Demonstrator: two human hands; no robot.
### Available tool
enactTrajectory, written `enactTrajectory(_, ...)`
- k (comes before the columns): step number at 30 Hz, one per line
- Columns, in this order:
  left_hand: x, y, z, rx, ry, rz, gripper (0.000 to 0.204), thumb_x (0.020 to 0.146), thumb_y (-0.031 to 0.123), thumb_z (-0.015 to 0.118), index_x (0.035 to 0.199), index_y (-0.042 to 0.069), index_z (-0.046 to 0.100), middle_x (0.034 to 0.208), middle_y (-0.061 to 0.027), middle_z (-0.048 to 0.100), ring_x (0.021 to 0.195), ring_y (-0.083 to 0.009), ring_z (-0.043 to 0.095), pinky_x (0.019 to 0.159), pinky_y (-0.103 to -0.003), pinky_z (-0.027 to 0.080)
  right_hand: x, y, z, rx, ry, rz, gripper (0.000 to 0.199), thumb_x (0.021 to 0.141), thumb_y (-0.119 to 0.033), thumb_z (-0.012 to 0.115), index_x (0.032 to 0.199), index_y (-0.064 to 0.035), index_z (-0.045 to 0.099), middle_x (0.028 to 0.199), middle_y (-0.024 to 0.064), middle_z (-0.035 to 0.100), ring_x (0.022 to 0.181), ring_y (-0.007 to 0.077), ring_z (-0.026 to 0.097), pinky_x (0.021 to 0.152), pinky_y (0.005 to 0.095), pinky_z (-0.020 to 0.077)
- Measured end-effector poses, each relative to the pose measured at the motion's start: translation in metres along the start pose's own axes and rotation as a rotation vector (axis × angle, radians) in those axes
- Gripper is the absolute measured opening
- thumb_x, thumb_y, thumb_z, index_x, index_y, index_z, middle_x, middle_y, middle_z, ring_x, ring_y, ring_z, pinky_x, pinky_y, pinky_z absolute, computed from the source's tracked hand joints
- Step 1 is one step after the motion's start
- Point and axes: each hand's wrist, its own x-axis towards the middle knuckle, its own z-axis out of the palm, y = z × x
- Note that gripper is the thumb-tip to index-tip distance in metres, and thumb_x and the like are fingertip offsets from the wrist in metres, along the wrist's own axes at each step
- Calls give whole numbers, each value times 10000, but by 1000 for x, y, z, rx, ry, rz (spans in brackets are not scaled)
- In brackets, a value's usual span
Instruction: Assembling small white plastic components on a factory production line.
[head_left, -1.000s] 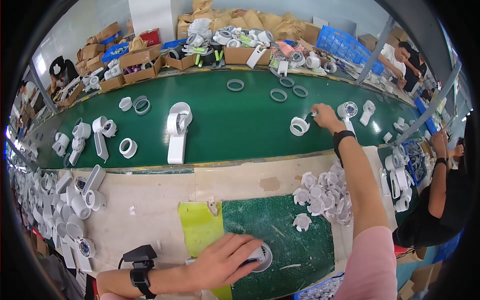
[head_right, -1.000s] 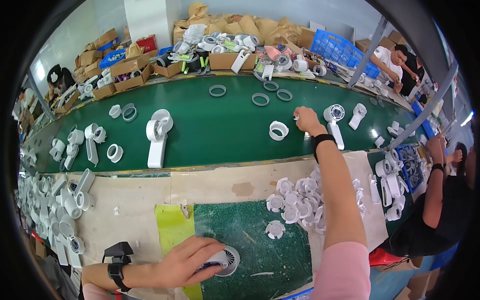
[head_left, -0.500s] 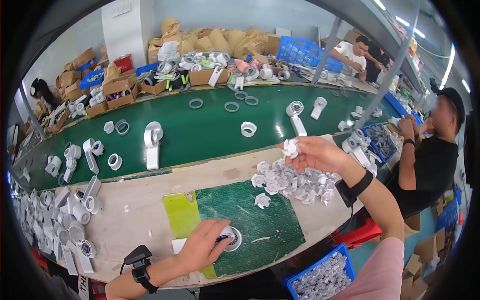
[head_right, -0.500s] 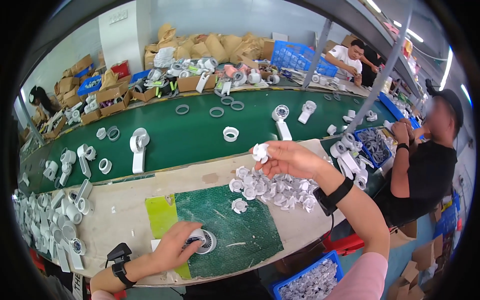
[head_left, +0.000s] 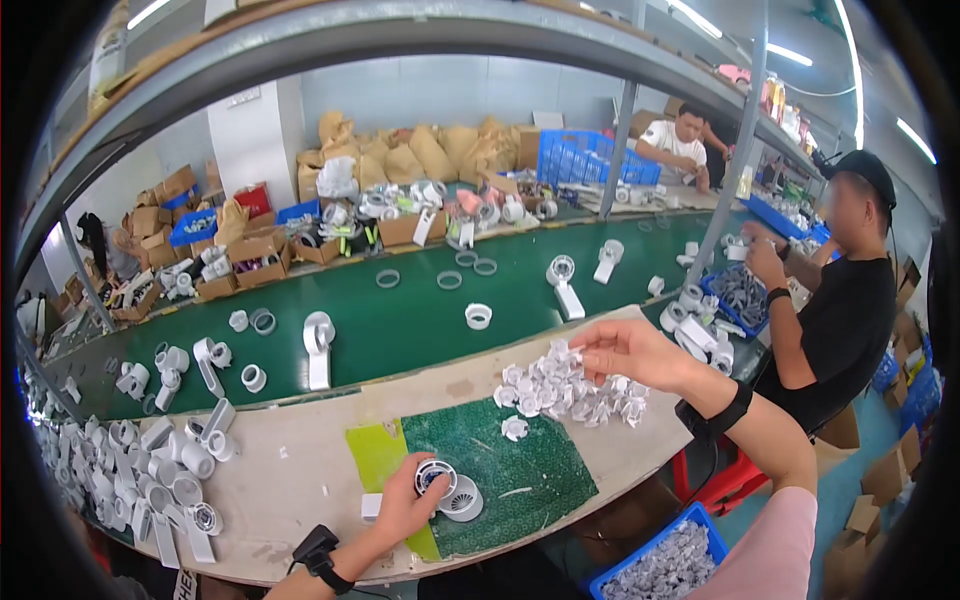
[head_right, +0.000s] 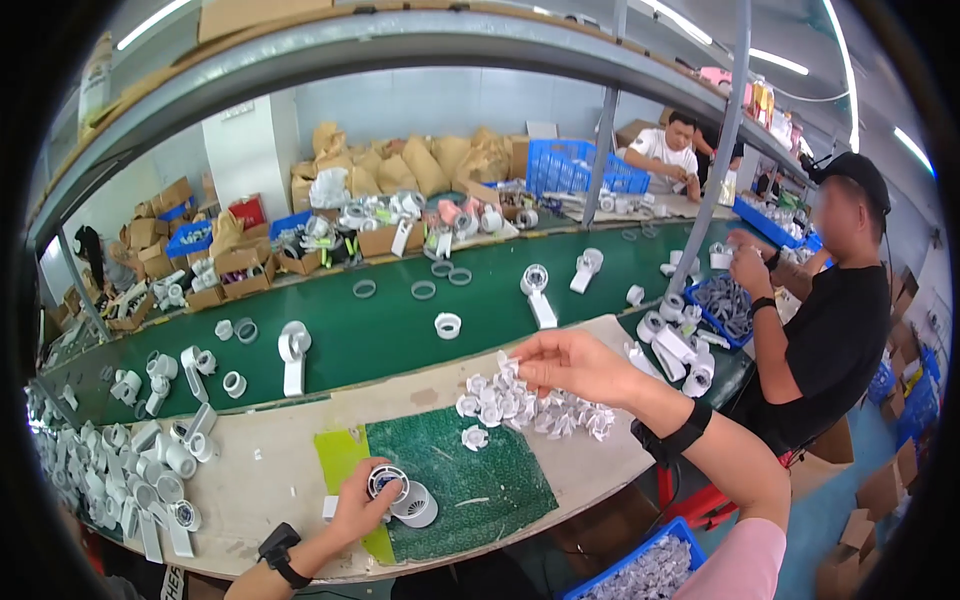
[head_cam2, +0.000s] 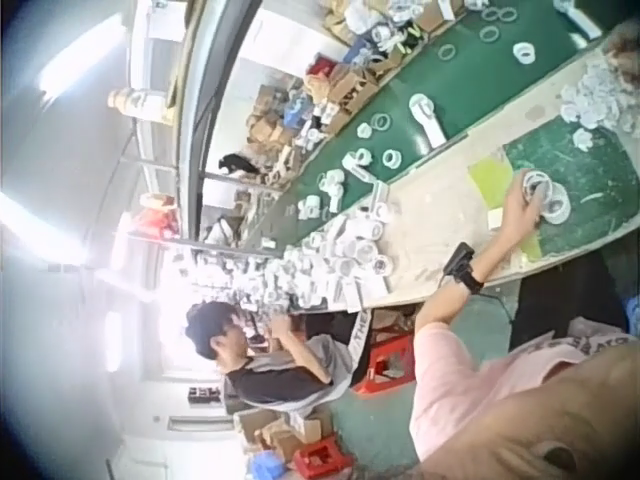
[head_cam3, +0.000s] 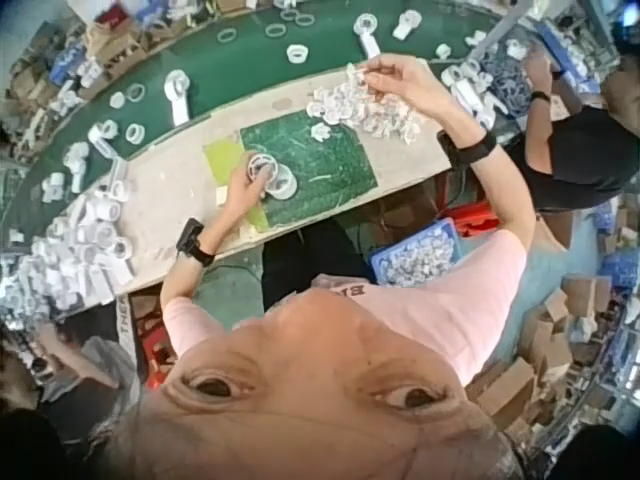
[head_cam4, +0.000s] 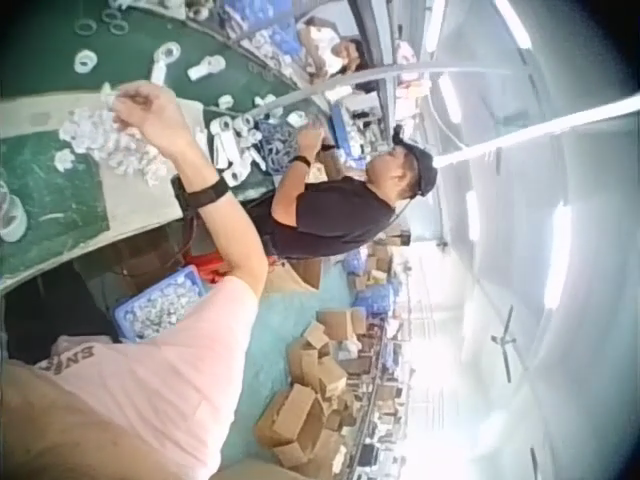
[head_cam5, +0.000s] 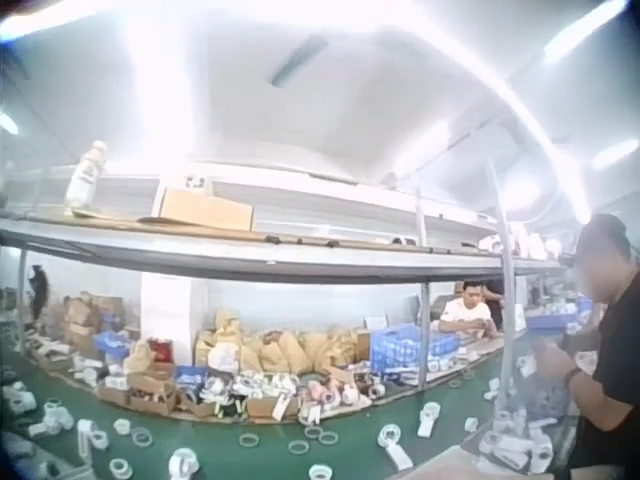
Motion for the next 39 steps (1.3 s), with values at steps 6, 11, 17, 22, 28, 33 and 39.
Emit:
enactTrajectory(6, -16, -9, 3, -46, 101, 80, 352, 847, 221, 656, 1090, -2, 532, 867, -138, 638, 755, -198, 629, 670, -313, 499, 18, -71, 5, -204, 175, -238, 264, 918, -193, 588, 1053, 34, 606, 870, 50, 638, 712, 89, 585, 628, 246, 508)
enactTrajectory(11, -11, -12, 4, -31, 117, 155, 381, 848, 244, 648, 1113, 4, 518, 897, -183, 636, 793, -297, 642, 698, -356, 500, 28, -94, 27, -381, 178, -245, 261, 923, -232, 579, 902, 21, 639, 753, 16, 627, 630, 50, 559, 552, 205, 472)
enactTrajectory(17, -26, -4, 13, -28, 107, 127, 364, 851, 251, 636, 1092, 5, 518, 881, -207, 621, 788, -361, 621, 684, -391, 490, 66, -78, 94, -447, -3, -229, 212, 906, -206, 590, 893, -7, 662, 721, 7, 626, 582, 52, 561, 509, 200, 450)
enactTrajectory(22, -41, -6, 18, 4, 191, 178, 372, 848, 234, 648, 1101, -6, 518, 888, -183, 617, 789, -320, 624, 688, -356, 489, 123, 4, 185, -415, -163, -176, 170, 818, -164, 646, 864, -5, 683, 716, 81, 656, 618, 111, 618, 564, 266, 489)
enactTrajectory(28, -40, -8, 21, 0, 168, 211, 422, 849, 227, 644, 1151, -16, 479, 925, -202, 615, 838, -344, 622, 719, -374, 486, 196, 83, 292, -558, -182, -385, 254, 729, -231, 688, 804, 10, 661, 763, 165, 657, 729, 300, 646, 691, 382, 504)
enactTrajectory(33, -38, -9, 17, -183, 137, 32, 480, 844, 211, 662, 1173, -61, 443, 1016, -199, 626, 897, -267, 646, 762, -339, 497, 214, 82, 330, -644, -125, -439, 337, 726, -252, 690, 898, 28, 621, 858, 216, 645, 815, 367, 627, 743, 432, 494)
enactTrajectory(39, -35, -2, 12, -184, 9, -34, 530, 841, 191, 676, 1245, -32, 415, 1012, -152, 609, 906, -175, 614, 770, -288, 493, 195, 67, 252, -228, -157, -421, 251, 778, -128, 649, 961, 36, 599, 885, 137, 643, 795, 200, 636, 686, 307, 509)
